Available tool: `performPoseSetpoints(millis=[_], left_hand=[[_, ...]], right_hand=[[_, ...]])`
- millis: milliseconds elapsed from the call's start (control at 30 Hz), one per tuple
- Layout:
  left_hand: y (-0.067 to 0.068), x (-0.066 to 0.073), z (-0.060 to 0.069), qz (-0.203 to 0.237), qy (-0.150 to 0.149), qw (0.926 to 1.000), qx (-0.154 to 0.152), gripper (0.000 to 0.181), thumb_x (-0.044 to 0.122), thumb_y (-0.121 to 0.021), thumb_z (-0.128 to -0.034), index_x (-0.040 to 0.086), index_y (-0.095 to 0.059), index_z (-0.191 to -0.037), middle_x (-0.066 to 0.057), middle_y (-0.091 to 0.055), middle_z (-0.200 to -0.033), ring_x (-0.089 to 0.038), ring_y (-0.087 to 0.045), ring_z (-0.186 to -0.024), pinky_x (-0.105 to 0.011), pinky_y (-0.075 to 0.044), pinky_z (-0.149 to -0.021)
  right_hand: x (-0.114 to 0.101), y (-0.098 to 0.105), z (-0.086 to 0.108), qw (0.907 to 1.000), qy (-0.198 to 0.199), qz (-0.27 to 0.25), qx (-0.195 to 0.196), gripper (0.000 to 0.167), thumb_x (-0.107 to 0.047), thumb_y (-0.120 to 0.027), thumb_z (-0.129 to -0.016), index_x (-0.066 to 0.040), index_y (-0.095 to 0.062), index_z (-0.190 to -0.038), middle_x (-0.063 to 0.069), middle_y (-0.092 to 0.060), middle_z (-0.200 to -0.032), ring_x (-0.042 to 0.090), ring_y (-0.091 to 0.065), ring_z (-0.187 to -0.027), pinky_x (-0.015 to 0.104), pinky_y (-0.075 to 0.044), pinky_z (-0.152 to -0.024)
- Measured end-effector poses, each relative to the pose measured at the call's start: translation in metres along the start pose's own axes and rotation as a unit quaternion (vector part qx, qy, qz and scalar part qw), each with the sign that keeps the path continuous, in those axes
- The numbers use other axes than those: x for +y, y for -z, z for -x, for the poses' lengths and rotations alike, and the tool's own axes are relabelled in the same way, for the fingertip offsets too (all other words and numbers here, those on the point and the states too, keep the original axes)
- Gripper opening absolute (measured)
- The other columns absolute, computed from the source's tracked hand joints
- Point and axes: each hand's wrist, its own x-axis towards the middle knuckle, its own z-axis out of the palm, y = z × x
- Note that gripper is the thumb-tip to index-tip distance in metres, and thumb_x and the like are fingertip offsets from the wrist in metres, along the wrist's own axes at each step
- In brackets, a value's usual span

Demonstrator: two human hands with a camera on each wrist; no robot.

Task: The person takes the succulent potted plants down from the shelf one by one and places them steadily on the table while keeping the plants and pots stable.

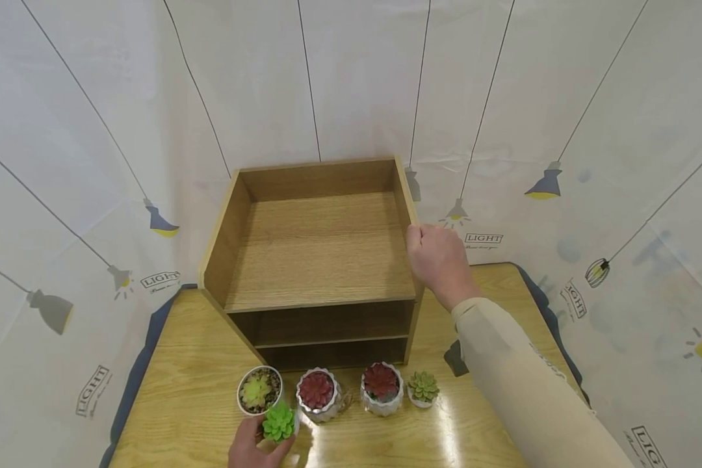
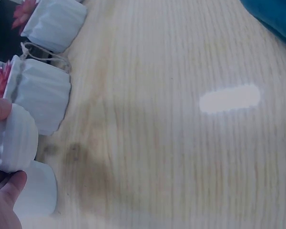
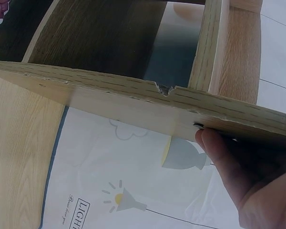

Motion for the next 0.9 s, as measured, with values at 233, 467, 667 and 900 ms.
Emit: performPoseSetpoints(millis=[233,467,667,900], left_hand=[[-0.005,-0.008,0.006,-0.019,0.013,0.9996,-0.015,0.065,0.019,-0.097,-0.0443,0.004,-0.065,-0.098,-0.004,-0.062,-0.09,-0.022,-0.06,-0.079,-0.03,-0.052,-0.068],[-0.009,-0.011,0.008,-0.029,0.032,0.9987,-0.029,0.066,0.017,-0.099,-0.0444,0.001,-0.064,-0.099,-0.007,-0.061,-0.092,-0.025,-0.061,-0.081,-0.038,-0.054,-0.069],[-0.015,-0.013,0.01,-0.028,0.031,0.9987,-0.028,0.068,0.017,-0.099,-0.0439,0.001,-0.065,-0.1,-0.01,-0.063,-0.094,-0.028,-0.062,-0.084,-0.041,-0.055,-0.071],[-0.02,-0.012,0.011,-0.025,0.058,0.9969,-0.047,0.071,0.018,-0.1,-0.0458,-0.001,-0.065,-0.105,-0.015,-0.065,-0.101,-0.034,-0.064,-0.092,-0.048,-0.057,-0.077]], right_hand=[[0.0,-0.001,0.0,1.0,-0.004,0.0,-0.001,0.054,-0.027,-0.027,-0.11,-0.012,-0.036,-0.059,-0.001,-0.032,-0.05,0.018,-0.03,-0.047,0.032,-0.03,-0.047],[0.0,-0.001,0.0,1.0,-0.009,0.002,-0.002,0.053,-0.027,-0.027,-0.109,-0.012,-0.036,-0.059,0.0,-0.033,-0.05,0.019,-0.03,-0.047,0.032,-0.03,-0.048],[0.002,-0.002,0.0,0.9999,-0.01,0.002,-0.003,0.053,-0.026,-0.026,-0.109,-0.011,-0.037,-0.059,0.001,-0.033,-0.051,0.019,-0.03,-0.047,0.032,-0.03,-0.048],[0.002,-0.001,0.0,1.0,-0.004,0.004,-0.002,0.053,-0.026,-0.027,-0.109,-0.011,-0.036,-0.059,0.001,-0.033,-0.051,0.019,-0.03,-0.047,0.032,-0.03,-0.048]])
